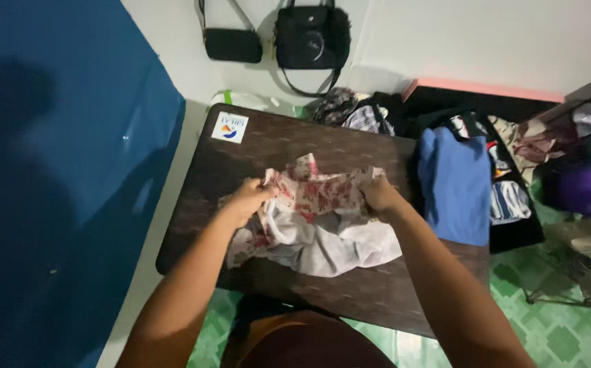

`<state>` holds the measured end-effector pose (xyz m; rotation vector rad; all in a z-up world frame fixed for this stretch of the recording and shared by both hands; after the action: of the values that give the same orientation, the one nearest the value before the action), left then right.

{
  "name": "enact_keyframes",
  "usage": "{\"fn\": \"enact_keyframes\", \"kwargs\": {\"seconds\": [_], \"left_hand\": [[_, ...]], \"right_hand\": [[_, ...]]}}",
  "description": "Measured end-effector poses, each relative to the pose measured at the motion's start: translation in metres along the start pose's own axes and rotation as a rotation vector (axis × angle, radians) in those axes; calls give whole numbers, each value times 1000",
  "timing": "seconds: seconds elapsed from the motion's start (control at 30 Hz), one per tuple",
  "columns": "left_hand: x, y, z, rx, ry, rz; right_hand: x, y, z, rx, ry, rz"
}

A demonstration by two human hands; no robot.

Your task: Folding a floral patterned garment on a table.

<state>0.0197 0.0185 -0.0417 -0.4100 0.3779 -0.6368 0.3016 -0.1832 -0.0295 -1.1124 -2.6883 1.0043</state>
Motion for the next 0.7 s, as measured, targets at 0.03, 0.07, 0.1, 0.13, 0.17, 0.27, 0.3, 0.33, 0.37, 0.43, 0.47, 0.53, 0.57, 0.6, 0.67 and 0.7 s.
{"fn": "enact_keyframes", "kwargs": {"seconds": [0.03,0.07,0.1,0.13,0.17,0.27,0.3,0.33,0.37,0.43,0.47,0.53,0.57,0.6,0.67,0.7], "left_hand": [[-1,7,-13,-55,-87,-3],[-1,15,-23,-106,-172,-9],[-3,16,-28,-113,-172,-12],[-2,15,-35,-170,-391,-63],[-2,14,-41,-228,-609,-111],[0,15,-48,-233,-823,-167],[5,21,-64,-242,-824,-175],[9,24,-84,-261,-872,-154],[14,26,-103,-280,-919,-132],[20,43,-149,-322,-848,-58],[22,51,-173,-346,-774,17],[16,55,-180,-228,-750,-30],[14,55,-182,-101,-732,-67],[6,48,-158,-112,-724,-86],[-5,28,-115,-331,-929,-201],[-4,33,-135,-347,-921,-211]], "right_hand": [[6,5,12,12,-12,20],[9,9,22,20,-21,45],[11,26,38,28,-23,47],[13,41,57,12,-60,28],[15,56,76,-3,-96,10],[45,50,80,42,290,76],[51,42,71,48,289,86],[56,31,66,100,363,96],[62,20,62,152,438,106],[74,10,63,58,465,56],[80,4,62,-49,493,-3],[89,-6,70,-64,480,49],[92,-13,75,-86,462,88],[97,-17,77,-79,468,108],[102,-30,76,-233,583,276],[104,-29,93,-222,585,292]]}}
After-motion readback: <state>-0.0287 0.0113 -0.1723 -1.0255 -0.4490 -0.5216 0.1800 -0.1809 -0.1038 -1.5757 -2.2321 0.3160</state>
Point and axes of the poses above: each hand's wrist, its own y-axis towards the middle knuckle, its own x-axis out of the palm, z = x × y, the point moved 4 cm from there along y, towards the middle knuckle, and after that the axes turned 12 degrees about z, right-handed, at the moved point
